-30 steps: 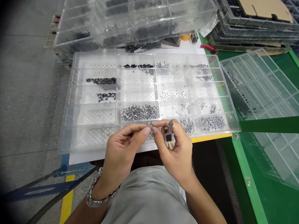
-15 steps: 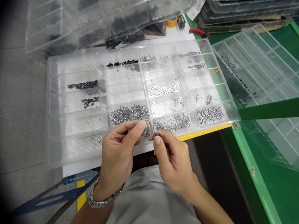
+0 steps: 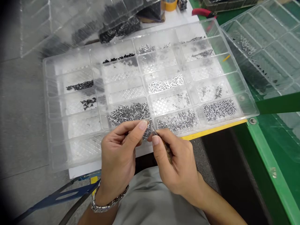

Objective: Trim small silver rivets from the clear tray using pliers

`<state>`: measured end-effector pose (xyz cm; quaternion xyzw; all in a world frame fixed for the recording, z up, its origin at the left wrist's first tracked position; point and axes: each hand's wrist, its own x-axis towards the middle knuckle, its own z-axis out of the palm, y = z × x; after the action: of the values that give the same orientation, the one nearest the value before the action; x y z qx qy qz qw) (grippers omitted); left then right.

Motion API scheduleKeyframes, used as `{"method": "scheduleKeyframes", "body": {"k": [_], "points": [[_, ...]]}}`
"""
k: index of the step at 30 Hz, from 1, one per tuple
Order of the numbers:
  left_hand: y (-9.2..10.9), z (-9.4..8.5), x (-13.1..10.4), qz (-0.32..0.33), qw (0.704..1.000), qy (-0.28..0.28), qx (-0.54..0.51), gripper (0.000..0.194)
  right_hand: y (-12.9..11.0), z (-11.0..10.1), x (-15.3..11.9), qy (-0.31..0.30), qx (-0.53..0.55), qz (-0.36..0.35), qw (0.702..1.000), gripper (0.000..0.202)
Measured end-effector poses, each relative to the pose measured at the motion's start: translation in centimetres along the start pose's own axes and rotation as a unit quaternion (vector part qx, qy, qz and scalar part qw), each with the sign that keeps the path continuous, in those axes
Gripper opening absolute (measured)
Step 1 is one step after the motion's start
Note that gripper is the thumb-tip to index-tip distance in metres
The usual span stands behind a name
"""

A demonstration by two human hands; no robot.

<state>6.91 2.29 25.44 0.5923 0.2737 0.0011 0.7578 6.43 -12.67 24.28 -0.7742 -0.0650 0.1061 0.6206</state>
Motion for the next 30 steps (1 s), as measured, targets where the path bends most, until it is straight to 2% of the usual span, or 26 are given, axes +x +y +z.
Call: {"method": "scheduleKeyframes", "body": {"k": [7,20,30], "points": [[-0.36,-0.21,0.26,0.005,0.999,-0.031,-0.001,0.016,0.03,0.00,0.10,0.003,0.003,0.015,1.000,0.025],[-0.30,-0.36,0.31,-0.002,0.999,-0.034,0.006,0.015,-0.20,-0.31,0.24,-0.005,-0.002,0.024,1.000,0.030],[-0.55,-0.40,0.27,0.007,1.000,-0.023,0.014,0.013,0.18,-0.10,-0.06,-0.001,0.004,0.027,1.000,0.026]]}}
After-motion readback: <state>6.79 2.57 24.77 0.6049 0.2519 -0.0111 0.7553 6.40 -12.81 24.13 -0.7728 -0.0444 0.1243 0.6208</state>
